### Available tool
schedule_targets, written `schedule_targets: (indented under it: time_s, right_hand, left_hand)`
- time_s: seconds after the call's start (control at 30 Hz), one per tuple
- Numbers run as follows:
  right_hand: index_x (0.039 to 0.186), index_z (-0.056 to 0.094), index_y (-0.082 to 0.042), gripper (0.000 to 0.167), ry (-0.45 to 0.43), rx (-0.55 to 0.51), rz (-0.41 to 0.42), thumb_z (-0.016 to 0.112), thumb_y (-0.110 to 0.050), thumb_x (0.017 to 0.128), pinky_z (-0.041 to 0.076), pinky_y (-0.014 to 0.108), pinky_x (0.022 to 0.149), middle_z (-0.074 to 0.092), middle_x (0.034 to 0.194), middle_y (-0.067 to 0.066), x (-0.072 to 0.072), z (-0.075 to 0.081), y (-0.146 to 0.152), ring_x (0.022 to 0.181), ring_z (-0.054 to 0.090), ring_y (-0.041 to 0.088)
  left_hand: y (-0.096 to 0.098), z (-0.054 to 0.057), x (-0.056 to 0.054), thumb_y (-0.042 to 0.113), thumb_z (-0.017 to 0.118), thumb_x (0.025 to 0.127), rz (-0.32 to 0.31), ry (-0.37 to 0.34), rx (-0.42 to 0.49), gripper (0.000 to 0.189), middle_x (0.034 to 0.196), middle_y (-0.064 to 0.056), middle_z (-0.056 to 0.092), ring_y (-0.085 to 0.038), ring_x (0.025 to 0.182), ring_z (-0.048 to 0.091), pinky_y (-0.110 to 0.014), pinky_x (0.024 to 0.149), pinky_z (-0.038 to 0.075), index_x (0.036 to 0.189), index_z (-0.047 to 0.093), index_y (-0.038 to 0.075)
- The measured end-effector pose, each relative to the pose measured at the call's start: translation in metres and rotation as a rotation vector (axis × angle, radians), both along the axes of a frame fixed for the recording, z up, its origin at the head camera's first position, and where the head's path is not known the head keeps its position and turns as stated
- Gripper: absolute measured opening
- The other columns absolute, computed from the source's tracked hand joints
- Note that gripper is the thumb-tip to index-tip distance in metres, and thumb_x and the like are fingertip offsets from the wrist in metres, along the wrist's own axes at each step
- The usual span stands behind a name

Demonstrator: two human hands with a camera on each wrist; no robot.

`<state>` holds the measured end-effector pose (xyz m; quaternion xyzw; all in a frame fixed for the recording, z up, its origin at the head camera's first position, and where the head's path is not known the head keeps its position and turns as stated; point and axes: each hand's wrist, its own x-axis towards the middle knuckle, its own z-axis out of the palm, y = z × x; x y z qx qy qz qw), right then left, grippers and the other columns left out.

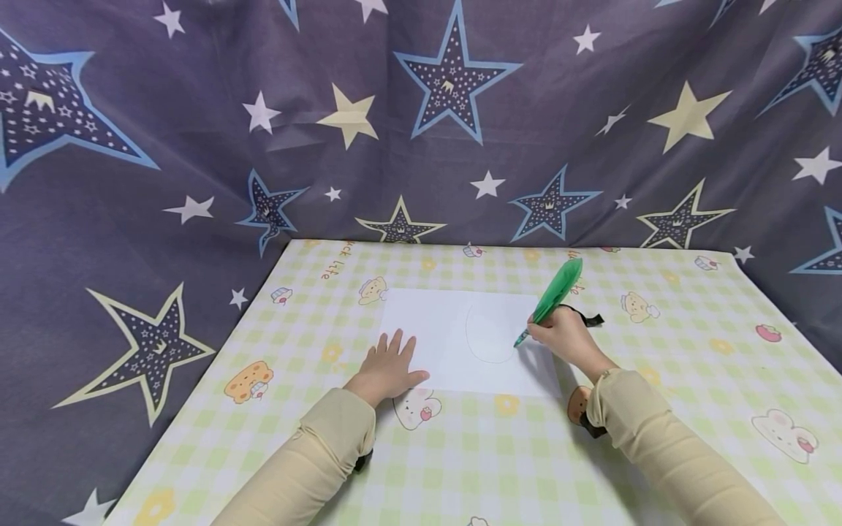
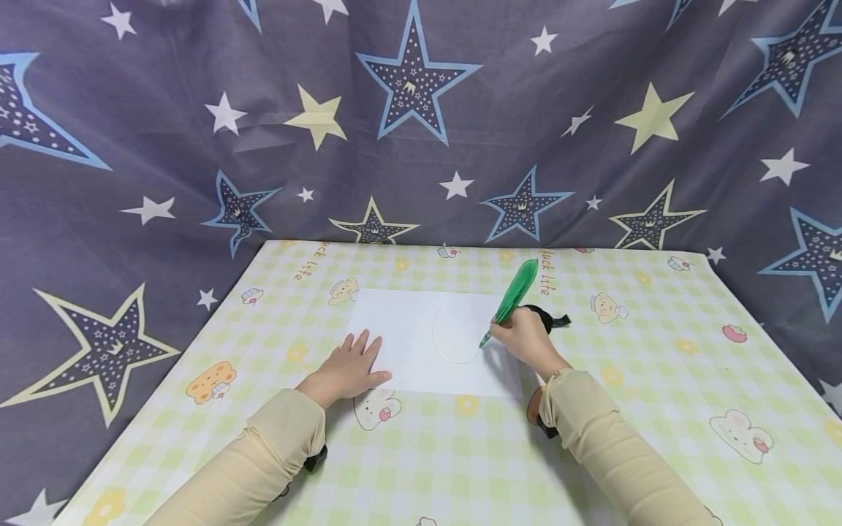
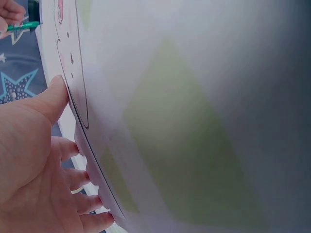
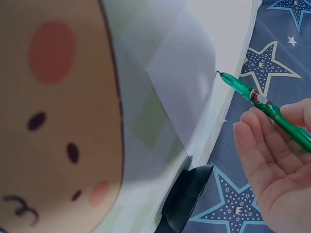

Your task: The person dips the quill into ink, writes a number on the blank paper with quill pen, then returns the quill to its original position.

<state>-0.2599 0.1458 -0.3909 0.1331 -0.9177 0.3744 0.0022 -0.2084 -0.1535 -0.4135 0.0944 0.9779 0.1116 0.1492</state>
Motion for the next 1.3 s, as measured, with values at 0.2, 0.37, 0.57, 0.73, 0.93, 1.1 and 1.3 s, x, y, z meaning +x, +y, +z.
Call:
schedule_targets:
  time_s: [0.2, 0.37, 0.57, 0.73, 0.93, 1.1, 1.3]
  right_hand:
    - [0.088, 0.069, 0.001, 0.016, -0.007, -0.002, -0.010, 0.057, -0.010, 0.088, 0.047, 0.031, 0.059, 0.067, 0.073, 0.009, -0.003, 0.000, -0.001, 0.063, 0.059, 0.014]
    - [0.089, 0.068, 0.002, 0.018, -0.019, -0.002, -0.012, 0.056, -0.011, 0.089, 0.044, 0.031, 0.056, 0.067, 0.073, 0.012, -0.003, 0.000, -0.001, 0.059, 0.055, 0.015]
    - [0.087, 0.068, 0.001, 0.019, -0.022, -0.004, -0.010, 0.055, -0.012, 0.090, 0.040, 0.031, 0.054, 0.066, 0.072, 0.013, -0.005, 0.000, -0.001, 0.054, 0.049, 0.016]
    - [0.087, 0.068, 0.002, 0.019, -0.021, -0.009, -0.015, 0.056, -0.013, 0.090, 0.038, 0.030, 0.053, 0.066, 0.072, 0.013, -0.007, 0.000, -0.002, 0.052, 0.047, 0.016]
    - [0.088, 0.068, 0.001, 0.018, -0.019, -0.001, -0.026, 0.056, -0.013, 0.090, 0.039, 0.030, 0.054, 0.067, 0.074, 0.014, -0.008, 0.001, -0.004, 0.053, 0.047, 0.016]
    - [0.084, 0.067, 0.001, 0.020, -0.013, 0.003, -0.035, 0.056, -0.014, 0.089, 0.037, 0.030, 0.051, 0.067, 0.072, 0.014, -0.009, 0.000, -0.006, 0.050, 0.043, 0.015]
    - [0.080, 0.067, 0.002, 0.022, 0.001, 0.014, -0.055, 0.057, -0.016, 0.089, 0.035, 0.029, 0.049, 0.066, 0.069, 0.013, -0.012, -0.002, -0.007, 0.048, 0.040, 0.014]
  left_hand:
    - [0.000, -0.001, -0.001, 0.046, 0.045, 0.094, -0.002, 0.001, -0.004, 0.070, 0.150, -0.021, 0.012, -0.043, 0.135, 0.008, -0.053, 0.107, 0.013, 0.145, 0.024, 0.004]
    - [-0.001, -0.002, -0.001, 0.046, 0.045, 0.094, -0.004, 0.004, -0.005, 0.069, 0.149, -0.021, 0.013, -0.043, 0.134, 0.008, -0.053, 0.107, 0.013, 0.145, 0.025, 0.004]
    - [-0.001, 0.000, 0.000, 0.047, 0.045, 0.094, -0.004, 0.006, -0.007, 0.070, 0.150, -0.021, 0.012, -0.043, 0.134, 0.008, -0.053, 0.107, 0.013, 0.145, 0.024, 0.004]
    - [0.000, -0.002, -0.002, 0.047, 0.044, 0.094, 0.002, -0.005, -0.006, 0.070, 0.150, -0.020, 0.011, -0.042, 0.135, 0.006, -0.052, 0.107, 0.012, 0.146, 0.024, 0.005]
    - [-0.002, -0.010, -0.005, 0.052, 0.043, 0.092, 0.007, 0.003, 0.008, 0.074, 0.150, -0.021, 0.010, -0.042, 0.135, 0.004, -0.053, 0.107, 0.009, 0.146, 0.023, 0.005]
    - [-0.002, -0.007, -0.004, 0.050, 0.044, 0.093, 0.006, 0.004, 0.006, 0.073, 0.150, -0.021, 0.011, -0.042, 0.135, 0.005, -0.053, 0.107, 0.010, 0.146, 0.023, 0.005]
    - [0.000, 0.002, 0.002, 0.046, 0.045, 0.094, -0.002, -0.003, -0.006, 0.069, 0.150, -0.020, 0.012, -0.042, 0.135, 0.007, -0.053, 0.106, 0.013, 0.146, 0.025, 0.005]
